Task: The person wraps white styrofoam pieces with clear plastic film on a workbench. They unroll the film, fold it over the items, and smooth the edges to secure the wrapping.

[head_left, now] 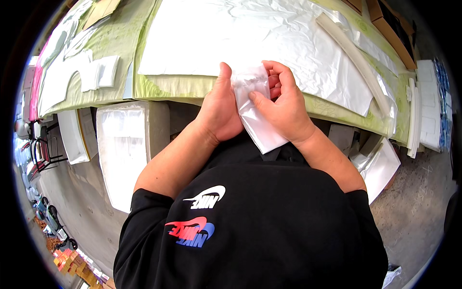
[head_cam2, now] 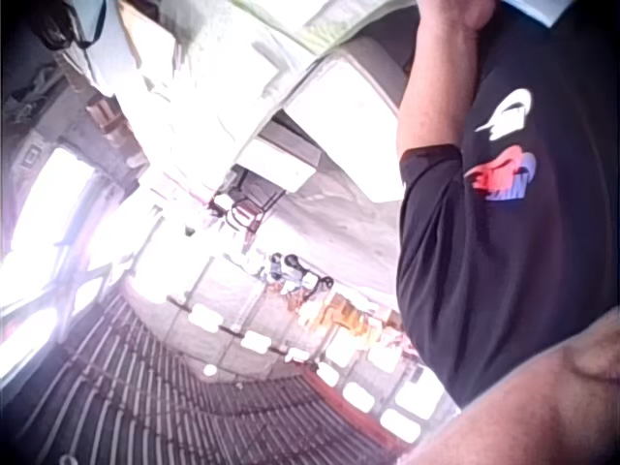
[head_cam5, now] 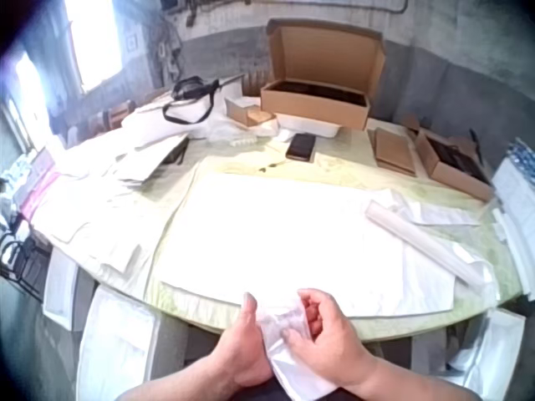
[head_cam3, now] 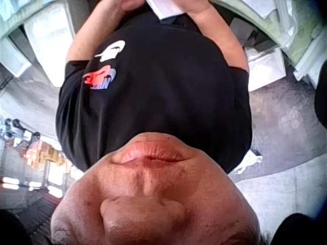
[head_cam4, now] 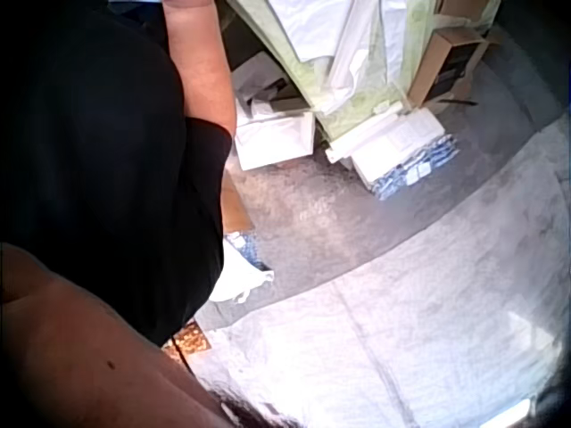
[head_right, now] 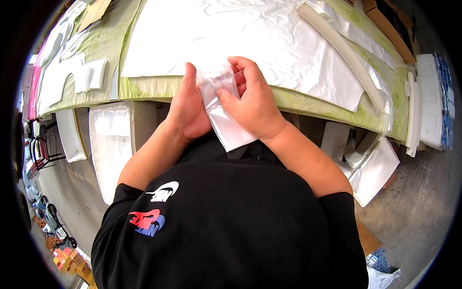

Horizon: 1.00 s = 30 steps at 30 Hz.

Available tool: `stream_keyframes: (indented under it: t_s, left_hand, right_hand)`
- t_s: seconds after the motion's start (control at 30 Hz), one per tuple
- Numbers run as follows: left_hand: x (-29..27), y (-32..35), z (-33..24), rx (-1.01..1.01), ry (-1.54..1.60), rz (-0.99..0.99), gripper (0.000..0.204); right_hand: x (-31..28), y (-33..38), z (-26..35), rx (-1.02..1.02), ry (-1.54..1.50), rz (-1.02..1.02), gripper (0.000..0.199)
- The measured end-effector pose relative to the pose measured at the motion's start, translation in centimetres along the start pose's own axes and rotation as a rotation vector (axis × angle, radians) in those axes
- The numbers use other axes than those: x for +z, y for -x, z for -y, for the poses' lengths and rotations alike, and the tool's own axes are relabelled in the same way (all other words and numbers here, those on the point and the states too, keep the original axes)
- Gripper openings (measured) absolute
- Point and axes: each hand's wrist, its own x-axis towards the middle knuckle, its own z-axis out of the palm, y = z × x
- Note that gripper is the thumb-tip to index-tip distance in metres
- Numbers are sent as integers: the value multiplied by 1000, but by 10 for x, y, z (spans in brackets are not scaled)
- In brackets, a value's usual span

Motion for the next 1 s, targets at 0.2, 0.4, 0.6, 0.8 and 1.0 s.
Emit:
stream_keyframes:
  t_s: [0.2,0.4,0.6,0.8,1.0]
  left_hand:
    - [4,9,-3,19,-344,-106,46]
    - [-4,5,-6,-112,-327,-200,50]
    - [5,-3,-11,-21,-94,-10,64]
    - [-6,-5,-23,-25,-47,42,67]
    - [-14,-13,-13,-90,-11,55,69]
  right_hand:
    - [0,-1,-3,11,-31,-10,58]
    - [-11,-15,-1,42,-25,-9,43]
    - [-23,-22,7,48,-248,-147,32]
    - [-45,7,-16,-779,605,31,54]
    - [-42,10,-7,-859,580,166,24]
